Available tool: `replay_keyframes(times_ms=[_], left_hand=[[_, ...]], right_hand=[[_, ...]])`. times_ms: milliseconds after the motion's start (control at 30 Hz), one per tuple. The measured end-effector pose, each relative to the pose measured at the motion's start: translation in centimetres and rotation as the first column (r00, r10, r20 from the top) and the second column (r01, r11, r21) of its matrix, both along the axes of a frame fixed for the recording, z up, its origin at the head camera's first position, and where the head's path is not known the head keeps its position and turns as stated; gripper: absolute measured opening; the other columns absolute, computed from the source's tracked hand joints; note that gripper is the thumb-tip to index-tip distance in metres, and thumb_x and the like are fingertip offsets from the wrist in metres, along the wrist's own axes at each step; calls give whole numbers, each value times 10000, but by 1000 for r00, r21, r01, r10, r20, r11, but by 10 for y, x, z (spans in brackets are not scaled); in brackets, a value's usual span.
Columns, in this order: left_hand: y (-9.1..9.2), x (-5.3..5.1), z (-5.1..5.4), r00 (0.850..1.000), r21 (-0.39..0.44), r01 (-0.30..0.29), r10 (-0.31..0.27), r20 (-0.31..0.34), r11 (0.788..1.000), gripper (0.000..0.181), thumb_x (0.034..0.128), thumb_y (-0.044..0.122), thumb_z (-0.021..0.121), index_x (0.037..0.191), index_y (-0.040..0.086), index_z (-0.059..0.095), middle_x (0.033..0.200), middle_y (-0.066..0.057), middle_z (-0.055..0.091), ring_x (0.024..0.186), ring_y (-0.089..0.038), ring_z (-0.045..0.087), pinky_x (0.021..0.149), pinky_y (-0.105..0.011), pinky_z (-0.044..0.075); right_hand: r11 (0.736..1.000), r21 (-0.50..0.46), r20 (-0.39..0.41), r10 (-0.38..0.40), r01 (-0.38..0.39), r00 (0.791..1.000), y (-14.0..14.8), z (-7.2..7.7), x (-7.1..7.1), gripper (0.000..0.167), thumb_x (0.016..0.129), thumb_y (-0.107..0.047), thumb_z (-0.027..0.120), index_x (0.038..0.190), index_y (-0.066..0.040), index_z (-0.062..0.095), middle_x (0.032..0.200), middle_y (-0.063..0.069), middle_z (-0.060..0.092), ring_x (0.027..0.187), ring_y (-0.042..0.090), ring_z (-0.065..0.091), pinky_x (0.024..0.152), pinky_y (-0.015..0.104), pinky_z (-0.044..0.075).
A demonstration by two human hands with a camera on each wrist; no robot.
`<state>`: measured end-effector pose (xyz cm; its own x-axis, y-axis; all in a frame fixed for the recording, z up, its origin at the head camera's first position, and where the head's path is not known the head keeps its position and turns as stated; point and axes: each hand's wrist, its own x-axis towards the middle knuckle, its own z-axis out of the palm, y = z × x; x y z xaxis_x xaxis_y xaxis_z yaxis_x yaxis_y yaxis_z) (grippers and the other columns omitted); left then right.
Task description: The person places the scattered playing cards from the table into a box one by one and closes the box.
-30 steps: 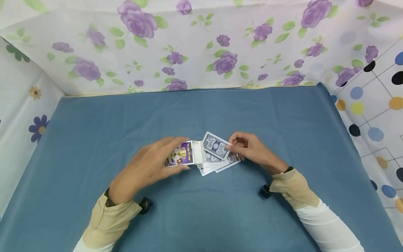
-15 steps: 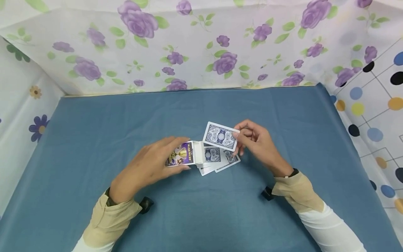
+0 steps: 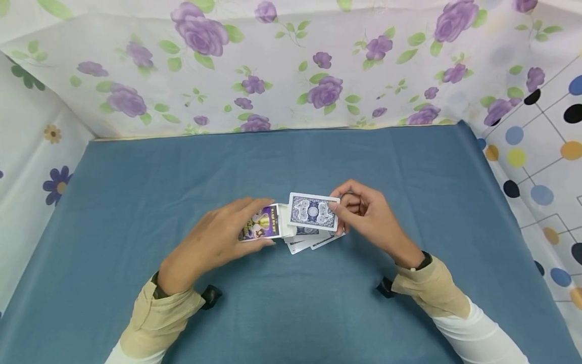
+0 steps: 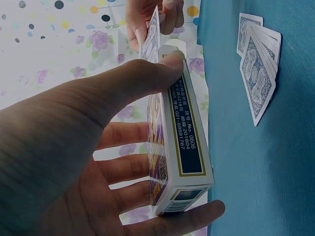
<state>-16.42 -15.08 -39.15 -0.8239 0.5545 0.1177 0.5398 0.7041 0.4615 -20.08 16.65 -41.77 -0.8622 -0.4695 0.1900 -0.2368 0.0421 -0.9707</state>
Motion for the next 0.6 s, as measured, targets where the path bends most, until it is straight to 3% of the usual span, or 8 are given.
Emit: replay_keyframes(times_ms=[600], left_hand=[[1,0,-1,1000,-3,9,-9,-1,1000,671,881,431,789,1445,177,529,1241,-61,637,915,-151,589,727,-351,499]], right_hand=[[994,70,93,75,-81,993,-4,-4,5,137,993,-54,640,1127,-57,610,673,98,626,534,368,613,448,422,470]])
